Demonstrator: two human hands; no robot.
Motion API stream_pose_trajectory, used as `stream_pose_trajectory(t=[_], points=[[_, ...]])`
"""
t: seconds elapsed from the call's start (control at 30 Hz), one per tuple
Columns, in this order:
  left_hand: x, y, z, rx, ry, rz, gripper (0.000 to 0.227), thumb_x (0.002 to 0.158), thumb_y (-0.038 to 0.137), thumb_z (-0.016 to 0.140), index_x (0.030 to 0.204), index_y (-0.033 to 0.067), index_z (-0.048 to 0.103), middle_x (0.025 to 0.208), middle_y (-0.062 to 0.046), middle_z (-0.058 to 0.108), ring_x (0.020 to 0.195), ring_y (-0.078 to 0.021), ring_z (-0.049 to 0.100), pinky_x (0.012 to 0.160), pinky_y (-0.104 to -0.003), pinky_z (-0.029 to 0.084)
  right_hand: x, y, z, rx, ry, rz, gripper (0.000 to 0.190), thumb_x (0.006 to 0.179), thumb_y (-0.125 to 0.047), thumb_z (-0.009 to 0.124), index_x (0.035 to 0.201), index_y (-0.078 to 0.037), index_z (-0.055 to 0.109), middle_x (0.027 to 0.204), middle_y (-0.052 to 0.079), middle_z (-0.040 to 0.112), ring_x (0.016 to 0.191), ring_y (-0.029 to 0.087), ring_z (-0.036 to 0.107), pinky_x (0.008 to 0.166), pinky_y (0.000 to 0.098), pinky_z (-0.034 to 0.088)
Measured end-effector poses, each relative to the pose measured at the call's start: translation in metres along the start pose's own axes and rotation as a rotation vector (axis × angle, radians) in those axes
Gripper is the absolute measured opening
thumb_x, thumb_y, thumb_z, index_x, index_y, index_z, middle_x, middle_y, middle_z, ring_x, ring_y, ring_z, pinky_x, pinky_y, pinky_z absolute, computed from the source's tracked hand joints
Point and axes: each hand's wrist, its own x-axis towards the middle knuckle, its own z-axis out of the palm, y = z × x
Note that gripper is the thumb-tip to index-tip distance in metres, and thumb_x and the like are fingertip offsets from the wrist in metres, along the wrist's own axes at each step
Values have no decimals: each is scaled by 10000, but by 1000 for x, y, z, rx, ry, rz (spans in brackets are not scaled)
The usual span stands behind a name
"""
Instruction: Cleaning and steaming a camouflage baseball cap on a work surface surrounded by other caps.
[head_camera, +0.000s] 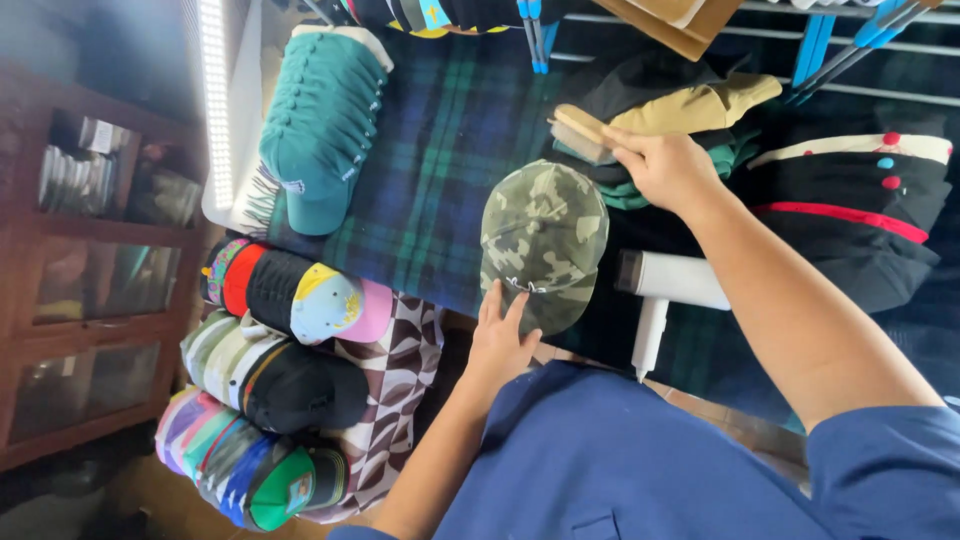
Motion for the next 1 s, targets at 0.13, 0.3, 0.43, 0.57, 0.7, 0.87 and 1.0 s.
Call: stream_pose_trajectory(t=[0.13,0.3,0.43,0.57,0.7,0.87,1.0], points=[[-7,-4,5,-22,2,12,698,893,375,717,1522,201,468,1643,-251,216,1501,-433,273,1184,-496,374,18,-4,20,140,-166,-17,360,1020,-524,530,1366,-493,622,1229,4,732,1197,316,643,1008,477,537],[-6,-1,-9,-72,0,28,656,895,352,712,1498,211,495,1638,-238,245,1491,-444,290,1190,-493,369,24,-15,-21,212,-284,-16,401,1004,-496,555,1392,-419,619,1360,20,670,1325,308,559,1136,457,445],[-8,-2,-18,-99,-18,4,615,908,314,709,1484,226,513,1638,-188,279,1494,-416,309,1181,-474,392,30,-5,-4,202,-367,-25,388,1005,-430,551,1383,-398,635,1349,27,681,1316,312,571,1143,453,455],[-7,-15,-22,-156,-38,4,581,919,361,685,1470,288,515,1557,-74,409,1415,-309,438,1116,-408,470,11,-35,-51,148,-406,-19,406,1020,-362,532,1416,-390,619,1333,72,692,1196,318,648,1101,431,480],[14,-27,-25,-128,428,224,388,869,204,722,1249,256,670,993,109,679,816,-89,665,710,-238,591,30,17,32,103,-333,6,391,1036,-493,479,1416,-496,572,1367,-60,666,1267,250,616,1101,419,494],[37,-1,-78,-282,513,366,387,871,84,688,1249,166,682,1066,-3,669,941,-215,668,844,-340,563,-29,8,10,148,-256,104,415,1036,-449,486,1443,-453,568,1366,-27,670,1281,284,602,1113,444,482],[89,25,-107,-273,565,589,418,891,37,697,1298,120,645,1202,-76,620,1124,-292,636,987,-405,530,-77,8,68,494,52,213,418,1073,-383,544,1490,-374,558,1254,39,712,1160,273,657,1001,457,537]])
